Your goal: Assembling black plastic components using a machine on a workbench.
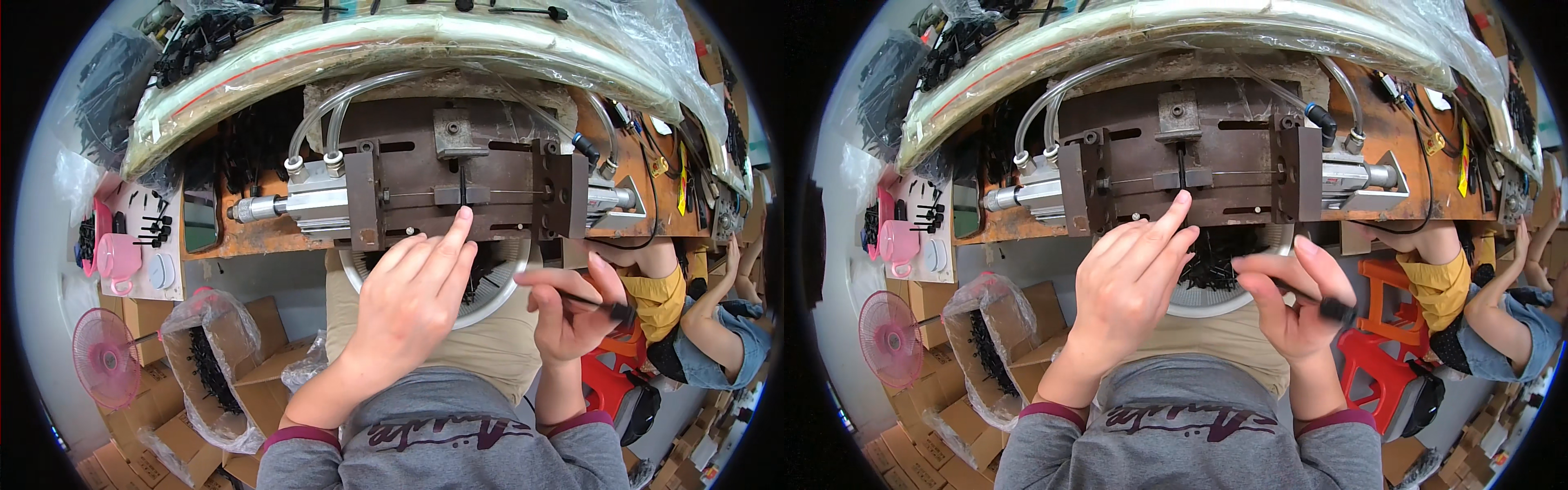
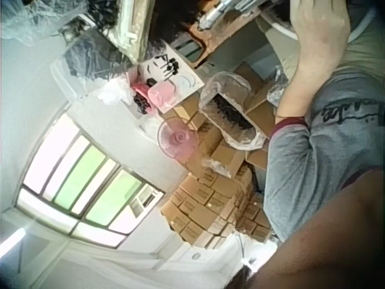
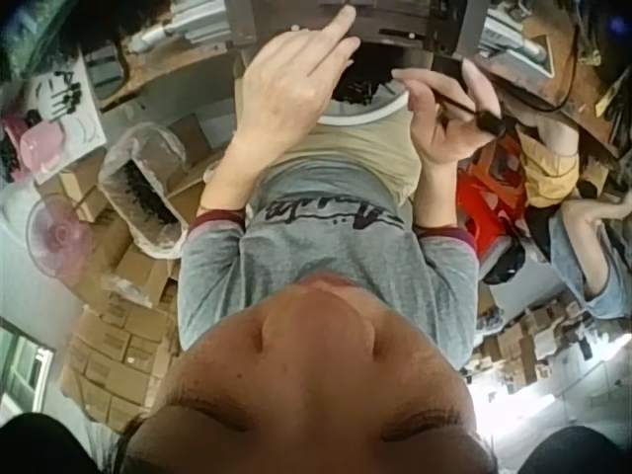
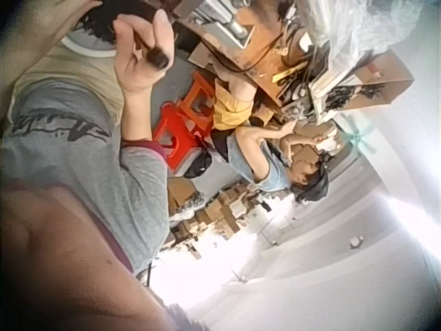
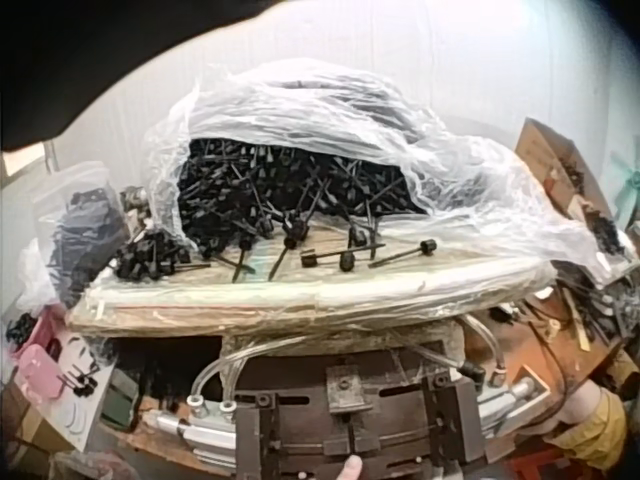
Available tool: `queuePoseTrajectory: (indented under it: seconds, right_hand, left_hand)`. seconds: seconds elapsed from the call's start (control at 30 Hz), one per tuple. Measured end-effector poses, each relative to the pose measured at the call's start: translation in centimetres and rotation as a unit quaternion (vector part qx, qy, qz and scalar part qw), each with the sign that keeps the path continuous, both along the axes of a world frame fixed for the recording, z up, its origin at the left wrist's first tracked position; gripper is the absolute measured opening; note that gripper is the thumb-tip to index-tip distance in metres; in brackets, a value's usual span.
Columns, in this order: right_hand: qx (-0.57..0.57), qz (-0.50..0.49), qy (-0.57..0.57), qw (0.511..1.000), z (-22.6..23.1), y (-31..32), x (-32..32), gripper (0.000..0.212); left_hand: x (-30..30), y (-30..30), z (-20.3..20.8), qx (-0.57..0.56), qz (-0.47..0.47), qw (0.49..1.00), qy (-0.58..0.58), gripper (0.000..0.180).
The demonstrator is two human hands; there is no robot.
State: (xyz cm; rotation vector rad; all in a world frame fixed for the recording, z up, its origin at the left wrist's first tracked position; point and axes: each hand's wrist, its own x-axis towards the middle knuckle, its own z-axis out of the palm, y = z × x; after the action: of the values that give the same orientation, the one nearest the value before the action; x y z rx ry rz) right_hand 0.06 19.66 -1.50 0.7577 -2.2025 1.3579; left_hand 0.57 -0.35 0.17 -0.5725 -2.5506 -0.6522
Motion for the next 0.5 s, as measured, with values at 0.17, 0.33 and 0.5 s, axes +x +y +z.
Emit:
queuePoseTrajectory:
  seconds: [0.17,0.33,0.5]
  right_hand:
    - [-0.103,0.03,-0.072,0.992,0.0,0.9,0.7,0.05]
    - [-0.044,0.037,-0.128,0.99,1.3,1.4,0.5,0.027]
    - [-0.125,0.034,-0.237,0.963,2.8,0.6,0.6,0.017]
  left_hand:
    - [-0.7,0.0,0.5,-0.026,0.005,1.0,-0.01,0.024]
    - [-0.6,-0.1,0.4,-0.02,0.01,0.999,-0.031,0.023]
    - [-0.7,-0.2,0.4,-0.018,0.009,0.999,-0.031,0.024]
